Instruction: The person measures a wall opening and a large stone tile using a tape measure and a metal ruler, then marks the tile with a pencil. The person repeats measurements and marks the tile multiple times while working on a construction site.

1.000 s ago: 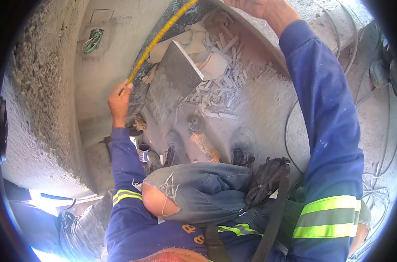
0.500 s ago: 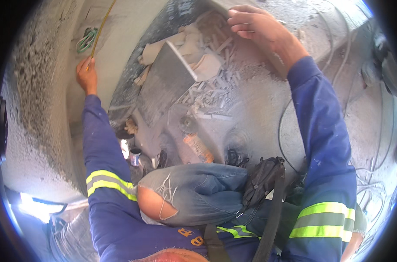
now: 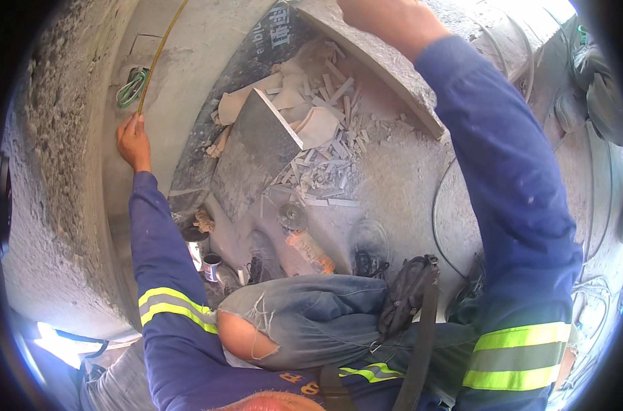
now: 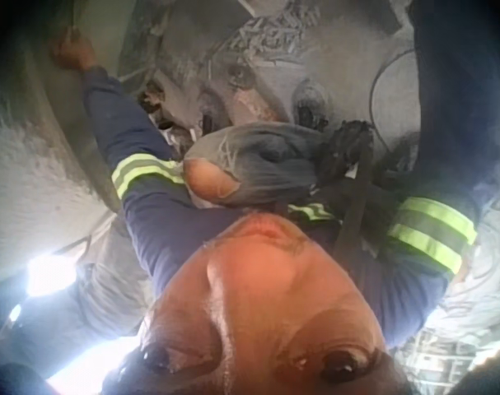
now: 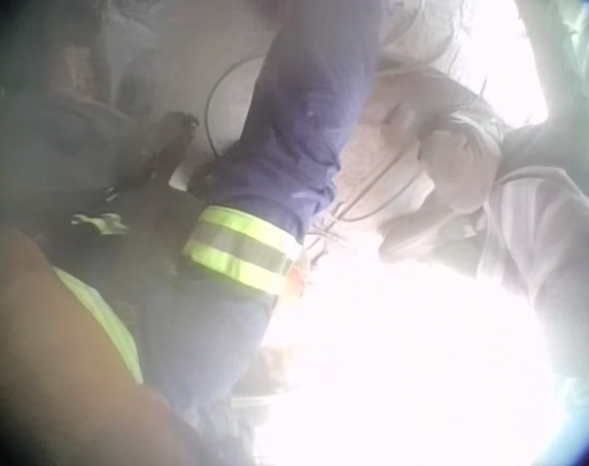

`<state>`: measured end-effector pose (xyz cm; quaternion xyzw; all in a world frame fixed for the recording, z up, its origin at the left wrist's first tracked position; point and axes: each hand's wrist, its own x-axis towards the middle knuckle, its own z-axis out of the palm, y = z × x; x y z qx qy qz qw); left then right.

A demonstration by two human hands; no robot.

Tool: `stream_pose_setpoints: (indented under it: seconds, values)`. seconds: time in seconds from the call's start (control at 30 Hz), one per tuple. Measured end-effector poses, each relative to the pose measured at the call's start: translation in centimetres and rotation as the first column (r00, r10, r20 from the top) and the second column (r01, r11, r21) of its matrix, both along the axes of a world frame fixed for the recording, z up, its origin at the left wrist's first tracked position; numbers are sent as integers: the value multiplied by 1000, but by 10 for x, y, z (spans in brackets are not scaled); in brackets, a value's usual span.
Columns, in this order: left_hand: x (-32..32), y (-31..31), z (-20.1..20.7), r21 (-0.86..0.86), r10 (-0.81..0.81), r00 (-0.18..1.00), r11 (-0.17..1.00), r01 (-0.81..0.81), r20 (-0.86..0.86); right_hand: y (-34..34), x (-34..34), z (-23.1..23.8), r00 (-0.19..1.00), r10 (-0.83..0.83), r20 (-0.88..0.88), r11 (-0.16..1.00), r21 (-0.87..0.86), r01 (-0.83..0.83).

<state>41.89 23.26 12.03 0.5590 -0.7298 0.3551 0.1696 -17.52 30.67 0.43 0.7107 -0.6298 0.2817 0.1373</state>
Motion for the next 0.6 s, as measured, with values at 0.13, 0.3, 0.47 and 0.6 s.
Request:
stream_pose_setpoints:
  seconds: [0.13, 0.3, 0.47, 0.6]
  values:
    - [-7, 6, -2, -11, 83, 996, 996, -83, -34, 31, 6, -27, 1000, 3, -13, 936, 351, 2]
    - [-16, 5, -5, -14, 103, 994, 995, -104, -39, 43, 3, -84, 998, -63, -11, 833, 550, 59]
    - [-19, 7, -8, -18, 153, 986, 988, -154, -63, 53, 7, -103, 996, -54, 73, 807, 591, 1]
    - [-20, 6, -9, -23, 170, 983, 985, -171, -68, 56, 7, -111, 995, -58, 86, 792, 610, -6]
